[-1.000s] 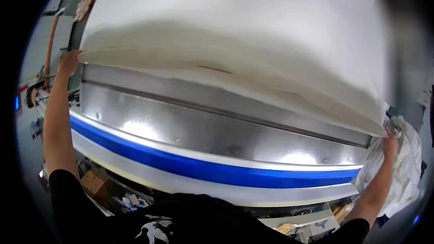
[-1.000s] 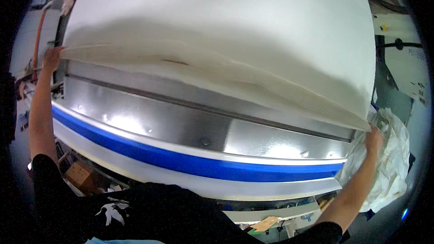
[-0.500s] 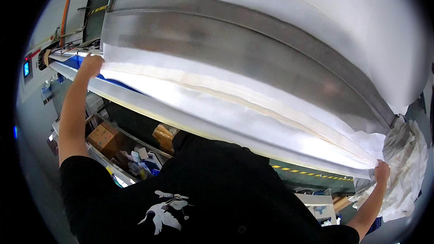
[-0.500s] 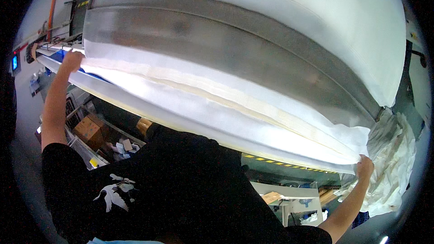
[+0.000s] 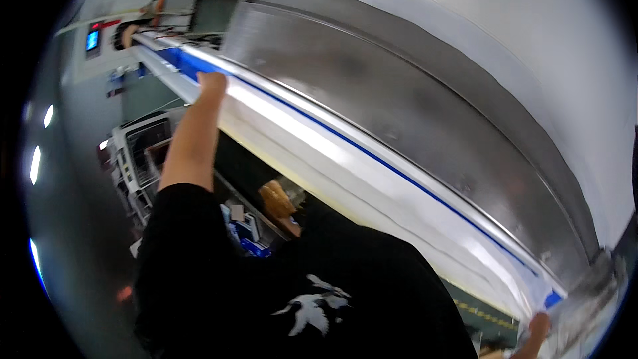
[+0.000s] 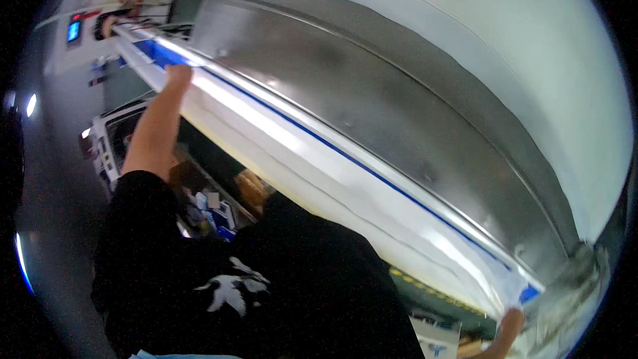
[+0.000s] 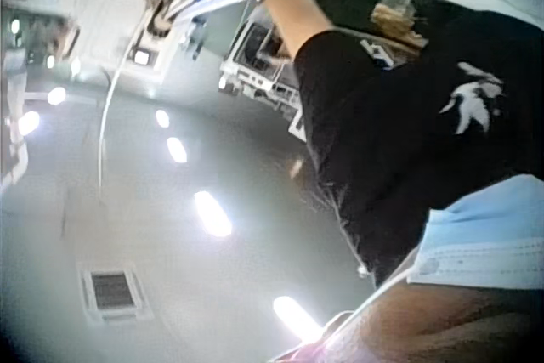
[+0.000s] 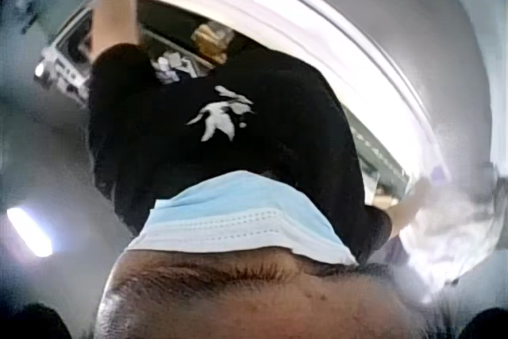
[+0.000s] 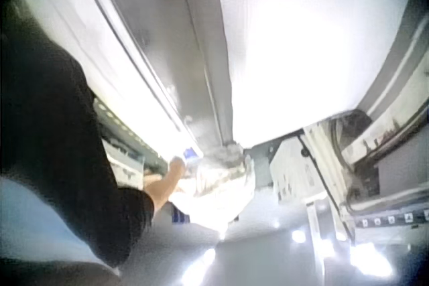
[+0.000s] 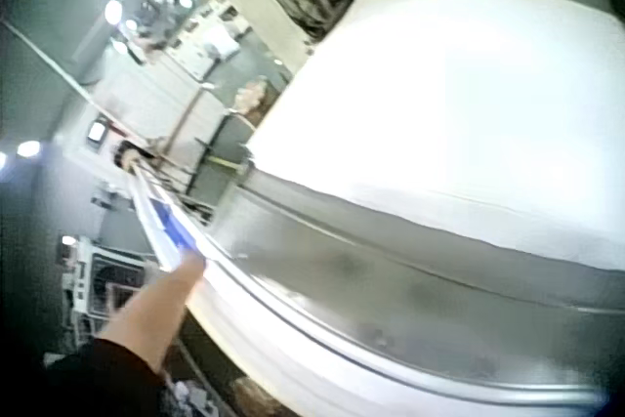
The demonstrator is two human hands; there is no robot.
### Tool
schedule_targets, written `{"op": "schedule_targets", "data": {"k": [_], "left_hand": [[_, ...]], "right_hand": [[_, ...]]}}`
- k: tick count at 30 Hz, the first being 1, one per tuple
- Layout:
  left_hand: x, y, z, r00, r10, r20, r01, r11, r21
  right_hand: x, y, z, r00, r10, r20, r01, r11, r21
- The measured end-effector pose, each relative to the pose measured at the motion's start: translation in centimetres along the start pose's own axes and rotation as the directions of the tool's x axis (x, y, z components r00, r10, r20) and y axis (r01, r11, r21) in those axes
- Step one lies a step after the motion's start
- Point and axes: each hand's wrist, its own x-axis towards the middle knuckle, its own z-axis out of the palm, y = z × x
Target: The person repeatedly feeds a large white sheet of paper into a printing machine by hand. They align the sheet with the machine's rollers and push it through, repeating this action multiple times throughout the clip.
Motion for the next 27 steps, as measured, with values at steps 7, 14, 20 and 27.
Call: {"op": "schedule_targets", "data": {"k": [7, 14, 20, 27], "left_hand": [[-1.6, -1.7, -3.7, 0.926, -0.208, -0.315, 0.070, 0.914, -0.399], [-5.1, 3.8, -5.8, 0.920, -0.136, -0.369, -0.081, 0.853, -0.516], [-6.6, 5.8, -7.2, 0.933, -0.082, -0.351, -0.166, 0.767, -0.619], [-5.7, 6.3, -3.9, 0.912, -0.163, -0.376, -0.197, 0.630, -0.751]], "right_hand": [[2.8, -6.2, -4.3, 0.960, 0.026, 0.280, -0.101, 0.962, 0.255], [4.8, -13.4, -16.5, 0.909, -0.364, 0.202, 0.220, 0.833, 0.507], [4.7, -16.9, -19.3, 0.967, -0.246, 0.066, 0.167, 0.808, 0.565], [6.4, -18.4, -16.4, 0.969, -0.236, 0.077, 0.199, 0.923, 0.328]]}}
